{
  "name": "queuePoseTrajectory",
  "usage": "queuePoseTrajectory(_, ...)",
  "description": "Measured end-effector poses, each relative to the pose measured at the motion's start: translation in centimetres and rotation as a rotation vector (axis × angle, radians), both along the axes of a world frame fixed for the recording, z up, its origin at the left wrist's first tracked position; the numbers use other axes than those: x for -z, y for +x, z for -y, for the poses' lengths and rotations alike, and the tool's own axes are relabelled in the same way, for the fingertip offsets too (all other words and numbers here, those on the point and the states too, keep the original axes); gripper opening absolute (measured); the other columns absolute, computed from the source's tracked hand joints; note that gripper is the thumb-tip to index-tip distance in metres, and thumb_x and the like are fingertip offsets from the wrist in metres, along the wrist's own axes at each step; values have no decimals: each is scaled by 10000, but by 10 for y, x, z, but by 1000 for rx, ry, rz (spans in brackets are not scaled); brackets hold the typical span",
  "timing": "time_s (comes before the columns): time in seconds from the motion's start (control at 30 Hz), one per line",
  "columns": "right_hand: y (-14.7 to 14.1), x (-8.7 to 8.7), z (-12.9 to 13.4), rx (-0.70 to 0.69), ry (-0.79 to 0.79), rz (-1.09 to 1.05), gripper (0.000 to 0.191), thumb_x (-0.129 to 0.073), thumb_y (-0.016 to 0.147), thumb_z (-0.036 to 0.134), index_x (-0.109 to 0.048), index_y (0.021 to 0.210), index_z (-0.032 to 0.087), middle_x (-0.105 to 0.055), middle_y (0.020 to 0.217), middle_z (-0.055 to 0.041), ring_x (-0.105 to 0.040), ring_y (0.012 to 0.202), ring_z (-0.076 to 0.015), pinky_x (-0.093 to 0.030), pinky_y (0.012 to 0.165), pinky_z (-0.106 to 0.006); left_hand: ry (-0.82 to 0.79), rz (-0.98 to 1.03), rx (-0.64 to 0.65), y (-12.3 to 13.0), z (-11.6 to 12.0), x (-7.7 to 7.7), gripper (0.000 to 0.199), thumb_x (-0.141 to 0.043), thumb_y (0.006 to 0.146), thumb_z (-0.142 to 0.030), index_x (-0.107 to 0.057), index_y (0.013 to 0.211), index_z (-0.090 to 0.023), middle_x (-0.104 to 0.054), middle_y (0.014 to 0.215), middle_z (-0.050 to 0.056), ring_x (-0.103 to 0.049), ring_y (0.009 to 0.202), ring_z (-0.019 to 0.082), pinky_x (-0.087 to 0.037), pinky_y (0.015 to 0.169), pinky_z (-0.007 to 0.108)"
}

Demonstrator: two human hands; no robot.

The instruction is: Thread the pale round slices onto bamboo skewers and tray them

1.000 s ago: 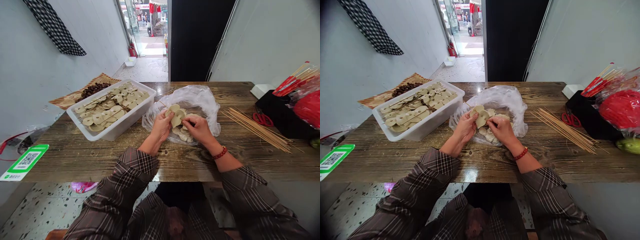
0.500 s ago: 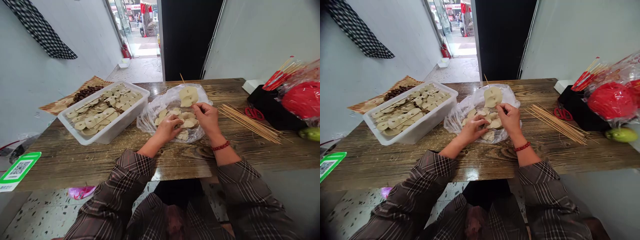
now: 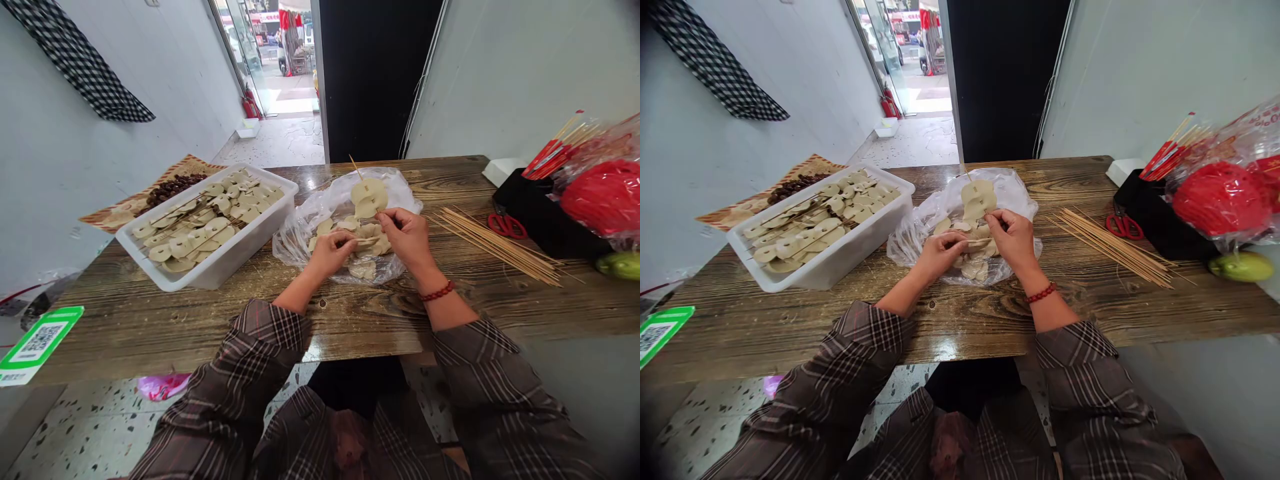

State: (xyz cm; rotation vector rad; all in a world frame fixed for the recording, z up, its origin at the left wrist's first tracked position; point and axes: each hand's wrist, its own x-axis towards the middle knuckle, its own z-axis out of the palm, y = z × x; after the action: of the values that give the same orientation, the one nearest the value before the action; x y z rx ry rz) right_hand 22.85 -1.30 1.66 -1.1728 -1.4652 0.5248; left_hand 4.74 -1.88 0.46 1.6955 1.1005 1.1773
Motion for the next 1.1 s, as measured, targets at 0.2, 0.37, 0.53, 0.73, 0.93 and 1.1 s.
queuePoseTrajectory(0.2, 0, 0, 1, 12, 25, -4, 245, -621, 848, 377, -721, 794, 161, -606, 619, 8, -499, 565, -123, -374, 553, -256, -97, 156, -252, -18, -3, -10, 136, -637, 769, -264, -719, 709, -174, -605, 657, 7, -500, 626, 129, -397, 588, 230)
queuePoseTrajectory(0.37, 0, 1, 1, 11, 22, 13, 251, -624, 849, 386, -729, 799, 164, -619, 622, 7, -507, 564, -123, -383, 550, -254, 194, -119, -247, -27, -9, -8, 64, -687, 711, -191, -705, 652, -208, -645, 772, 35, -554, 761, 173, -456, 768, 288)
queuePoseTrajectory(0.53, 0, 1, 1, 12, 10, 6, 259, -619, 845, 394, -730, 799, 164, -621, 617, 7, -499, 555, -122, -377, 541, -252, 54, -151, -99, -27, -11, 0, 93, -687, 680, -212, -678, 589, -197, -592, 621, 3, -505, 659, 150, -468, 727, 289)
queuePoseTrajectory(0.73, -2, -1, 5, -58, -20, 14, 243, -623, 838, 377, -737, 809, 165, -619, 613, 11, -485, 543, -115, -357, 521, -248, -286, 423, -208, -38, -16, -8, 146, -718, 712, -281, -637, 697, -160, -613, 666, -12, -546, 597, 96, -465, 601, 213)
queuePoseTrajectory(0.93, -4, -2, 10, -255, -58, 108, 234, -624, 840, 370, -742, 801, 172, -671, 656, -3, -542, 579, -130, -398, 537, -253, -335, 719, -209, -55, -19, -20, 203, -744, 703, -214, -579, 803, -153, -681, 795, 14, -664, 646, 109, -527, 617, 214)
queuePoseTrajectory(1.1, -5, -4, 13, -404, -70, 226, 217, -615, 852, 342, -751, 808, 178, -736, 750, -36, -632, 678, -174, -460, 605, -284, -262, 751, -285, -64, -21, -23, 240, -771, 682, -197, -577, 820, -160, -688, 772, -5, -672, 641, 103, -521, 597, 194)
